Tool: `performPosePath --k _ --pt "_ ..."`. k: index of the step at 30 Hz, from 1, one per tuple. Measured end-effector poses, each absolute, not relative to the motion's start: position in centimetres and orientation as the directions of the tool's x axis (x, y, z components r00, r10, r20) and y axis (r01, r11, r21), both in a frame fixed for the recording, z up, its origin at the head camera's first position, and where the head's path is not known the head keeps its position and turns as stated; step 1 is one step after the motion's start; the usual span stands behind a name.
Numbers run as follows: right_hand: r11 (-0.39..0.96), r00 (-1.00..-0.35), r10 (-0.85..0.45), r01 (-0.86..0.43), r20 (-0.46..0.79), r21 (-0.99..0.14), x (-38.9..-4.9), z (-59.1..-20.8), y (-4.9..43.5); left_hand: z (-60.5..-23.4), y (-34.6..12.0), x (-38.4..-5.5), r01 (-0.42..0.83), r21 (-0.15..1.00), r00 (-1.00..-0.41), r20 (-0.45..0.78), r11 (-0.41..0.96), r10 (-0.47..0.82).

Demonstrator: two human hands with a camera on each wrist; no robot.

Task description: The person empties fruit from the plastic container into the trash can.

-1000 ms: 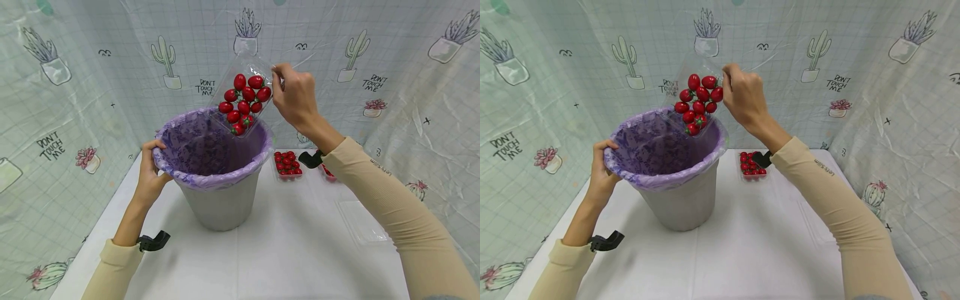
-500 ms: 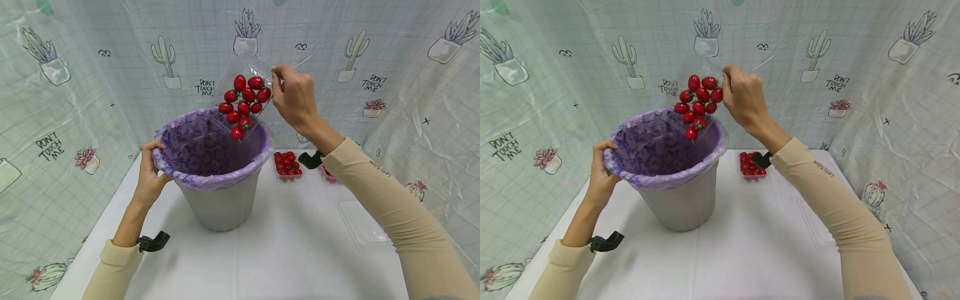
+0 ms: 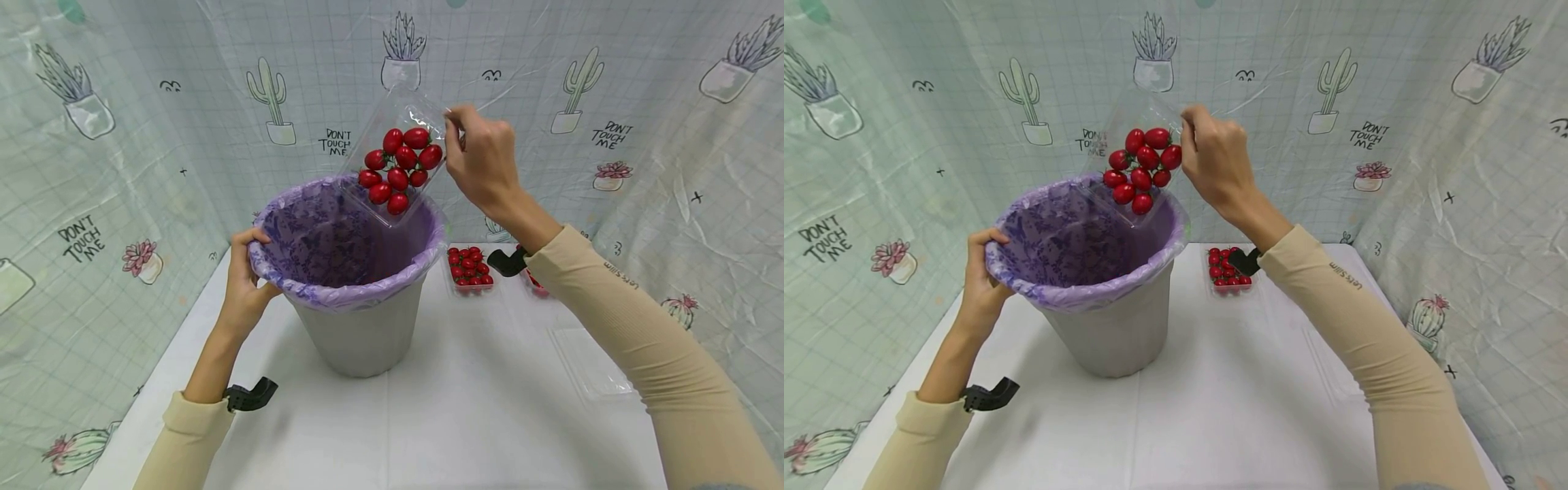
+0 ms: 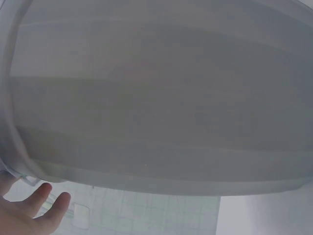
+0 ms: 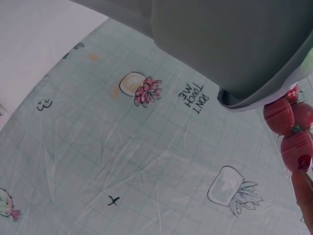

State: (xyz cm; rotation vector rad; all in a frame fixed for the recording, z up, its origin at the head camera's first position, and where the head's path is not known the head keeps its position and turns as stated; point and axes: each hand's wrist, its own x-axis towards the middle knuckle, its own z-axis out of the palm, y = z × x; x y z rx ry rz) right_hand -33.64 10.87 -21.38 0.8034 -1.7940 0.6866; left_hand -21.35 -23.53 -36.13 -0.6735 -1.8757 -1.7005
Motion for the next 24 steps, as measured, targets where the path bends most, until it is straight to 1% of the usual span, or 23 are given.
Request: performPosePath --k 18,24 --pt "0.611 -0.272 -0.211 -0.787 0.939 -0.091 -33.65 -21.55 10.92 -35.99 -23.22 -21.15 0.673 0.735 -0.738 0.674 0.084 0.014" --pt "0.616 -0.285 -0.2 -0.781 0.937 -0.106 -33.57 -21.45 10.91 -36.03 -23.28 -21.22 0.676 0.733 -0.736 0.677 0.084 0.018"
